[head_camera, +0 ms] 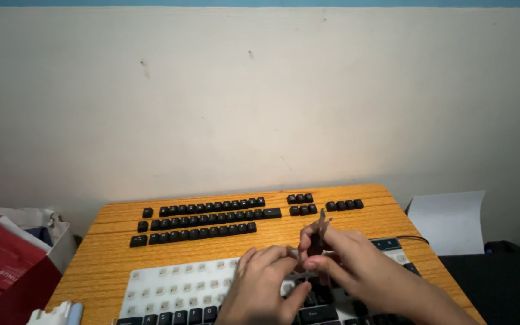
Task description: The person uses a metal keycap puller to remove black keycaps from a white keyboard base and places them in rows on the wooden table. The person continues removing keycaps one by one and arranging them in neat lines across the table surface.
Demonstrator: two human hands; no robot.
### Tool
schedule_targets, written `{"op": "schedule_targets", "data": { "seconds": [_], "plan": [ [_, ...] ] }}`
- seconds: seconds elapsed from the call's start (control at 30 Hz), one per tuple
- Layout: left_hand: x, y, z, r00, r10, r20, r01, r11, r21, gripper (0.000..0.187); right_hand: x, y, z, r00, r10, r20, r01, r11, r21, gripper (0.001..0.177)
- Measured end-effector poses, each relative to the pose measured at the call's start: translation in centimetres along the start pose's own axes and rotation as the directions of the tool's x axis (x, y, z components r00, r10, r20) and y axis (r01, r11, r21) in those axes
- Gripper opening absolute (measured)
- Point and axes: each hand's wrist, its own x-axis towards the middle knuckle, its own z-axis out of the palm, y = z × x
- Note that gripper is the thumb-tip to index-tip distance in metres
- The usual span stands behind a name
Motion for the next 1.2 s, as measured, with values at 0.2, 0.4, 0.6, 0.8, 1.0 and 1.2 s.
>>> {"op": "schedule_targets", "data": {
  "seconds": [0.2,0.4,0.6,0.8,1.0,1.2],
  "plan": [
    [-0.1,-0.6,0.5,0.999,0.032,-0.007,-0.032,0.998,0.046,0.028,-0.3,-0.9,0.2,0.997,0.043,0.057,-0.034,0.987,-0.156,0.023],
    [-0.2,-0.2,-0.2,0.997,-0.031,0.065,0.029,0.999,0.024,0.035,-0.4,-0.2,0.7,0.994,-0.088,0.058,0.098,0.974,-0.206,0.018],
    [0.0,1.0,-1.0,0.983,-0.130,0.126,0.124,0.991,0.055,0.040,-0.1,3.5,1.4,0.977,-0.211,-0.002,0.210,0.972,0.108,0.012],
    [-0.2,1.6,-0.8,0.971,-0.174,0.164,0.153,0.979,0.132,0.036,0.5,6.2,1.9,0.995,-0.066,-0.070,0.094,0.827,0.554,0.015],
    [-0.3,0.6,0.2,0.979,-0.107,0.176,0.076,0.982,0.170,0.032,0.6,6.7,2.1,0.991,-0.097,-0.091,0.132,0.799,0.587,0.015],
    [0.0,0.1,0.7,0.984,-0.151,0.097,0.140,0.984,0.113,0.031,1.1,7.3,1.5,0.976,-0.057,-0.210,0.192,0.679,0.709,0.021]
  ]
}}
